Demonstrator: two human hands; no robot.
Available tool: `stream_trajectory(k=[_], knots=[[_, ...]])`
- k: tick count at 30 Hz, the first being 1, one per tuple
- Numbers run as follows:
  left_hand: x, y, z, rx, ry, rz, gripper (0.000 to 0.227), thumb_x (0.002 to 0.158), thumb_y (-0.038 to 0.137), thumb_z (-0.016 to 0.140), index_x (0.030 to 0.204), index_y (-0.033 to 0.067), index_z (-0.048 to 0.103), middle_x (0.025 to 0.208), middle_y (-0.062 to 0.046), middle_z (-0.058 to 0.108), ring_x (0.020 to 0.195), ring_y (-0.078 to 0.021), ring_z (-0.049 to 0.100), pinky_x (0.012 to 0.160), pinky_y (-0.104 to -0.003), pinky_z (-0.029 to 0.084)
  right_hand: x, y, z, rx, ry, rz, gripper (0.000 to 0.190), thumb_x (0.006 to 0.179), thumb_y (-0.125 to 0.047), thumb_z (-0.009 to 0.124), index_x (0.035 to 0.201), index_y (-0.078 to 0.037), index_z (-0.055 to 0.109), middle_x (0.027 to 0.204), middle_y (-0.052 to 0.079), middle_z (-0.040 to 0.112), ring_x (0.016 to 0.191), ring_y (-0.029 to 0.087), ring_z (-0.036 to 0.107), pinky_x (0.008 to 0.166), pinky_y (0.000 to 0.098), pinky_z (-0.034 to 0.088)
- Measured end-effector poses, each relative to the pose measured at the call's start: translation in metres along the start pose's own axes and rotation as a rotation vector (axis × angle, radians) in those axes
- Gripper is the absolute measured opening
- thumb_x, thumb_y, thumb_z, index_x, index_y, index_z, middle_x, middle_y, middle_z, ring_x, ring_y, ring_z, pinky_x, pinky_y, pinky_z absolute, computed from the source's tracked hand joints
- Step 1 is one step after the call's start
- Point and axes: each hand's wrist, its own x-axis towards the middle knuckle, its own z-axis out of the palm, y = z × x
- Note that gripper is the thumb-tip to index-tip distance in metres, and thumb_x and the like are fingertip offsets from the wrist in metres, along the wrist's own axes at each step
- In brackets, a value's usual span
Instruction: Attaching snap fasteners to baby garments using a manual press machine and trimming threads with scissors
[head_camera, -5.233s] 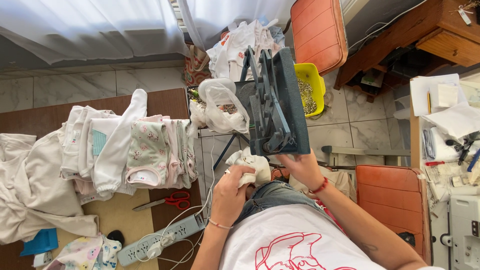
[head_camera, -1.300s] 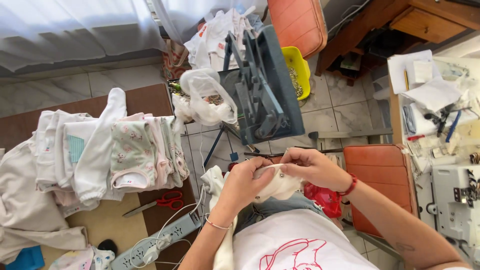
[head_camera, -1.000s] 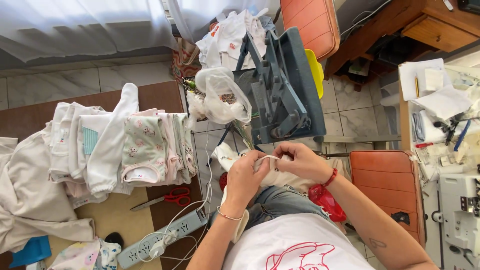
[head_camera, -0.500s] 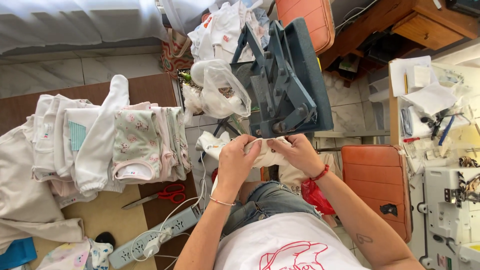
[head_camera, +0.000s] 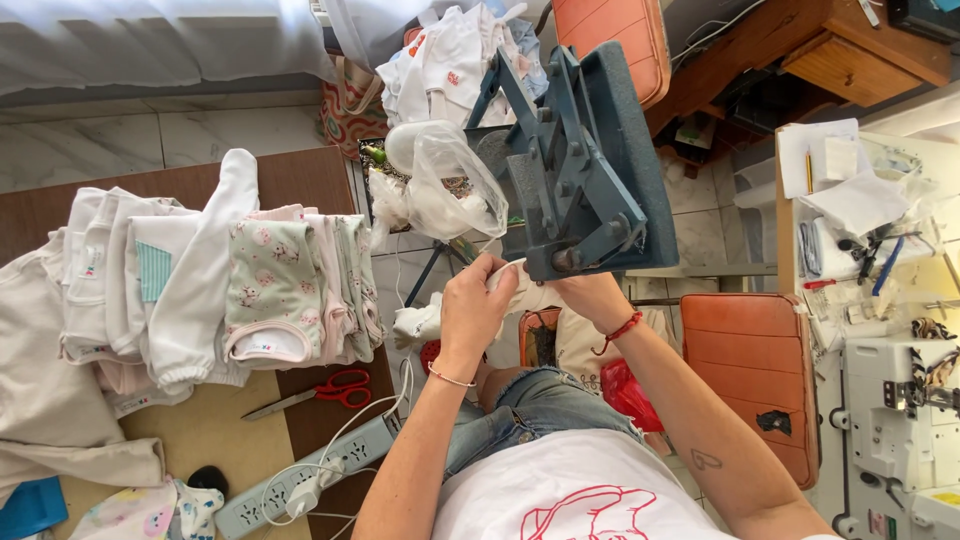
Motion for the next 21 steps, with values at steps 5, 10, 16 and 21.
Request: stream_trajectory(k=[5,10,16,21], knots=[[0.007,-0.004,-0.004,-0.018,-0.055,-0.040,0.018,0.074,0.033,0.055,0.077,0.0173,0.062,0.071,-0.009,0.063,0.077,-0.0286,0.060,0.069,-0.040,0.047,0.015,0.013,-0.052,1.153,-0.230,0.442,0.038,0.079,-0.016,0.059,0.116,-0.018,0.051,0.120,0.003,0.049,0.108,0.022,0.048,0.086,0.0330,0.041],[0.009,-0.009,-0.011,-0.051,-0.071,-0.060,0.019,0.073,0.034,0.056,0.076,0.0167,0.064,0.071,-0.008,0.064,0.075,-0.0259,0.061,0.069,-0.037,0.047,0.019,0.017,-0.045,1.411,-0.230,0.465,0.033,0.083,-0.014,0.054,0.116,-0.013,0.052,0.118,0.007,0.051,0.107,0.025,0.049,0.086,0.0336,0.040],[0.011,-0.009,-0.012,-0.062,-0.108,-0.077,0.020,0.072,0.034,0.056,0.077,0.0166,0.065,0.075,-0.007,0.064,0.080,-0.0279,0.060,0.071,-0.039,0.047,0.026,0.023,-0.083,1.901,-0.217,0.802,0.035,0.075,-0.014,0.064,0.108,-0.004,0.058,0.108,0.011,0.059,0.104,0.023,0.054,0.092,0.0316,0.039],[0.010,-0.003,-0.023,-0.028,-0.147,-0.077,0.025,0.072,0.034,0.055,0.081,0.0142,0.066,0.081,-0.012,0.064,0.086,-0.0341,0.058,0.074,-0.044,0.045,0.022,0.012,-0.055,2.025,-0.166,0.931,0.027,0.070,-0.011,0.070,0.097,-0.008,0.067,0.095,0.015,0.064,0.094,0.022,0.059,0.079,0.0345,0.050]])
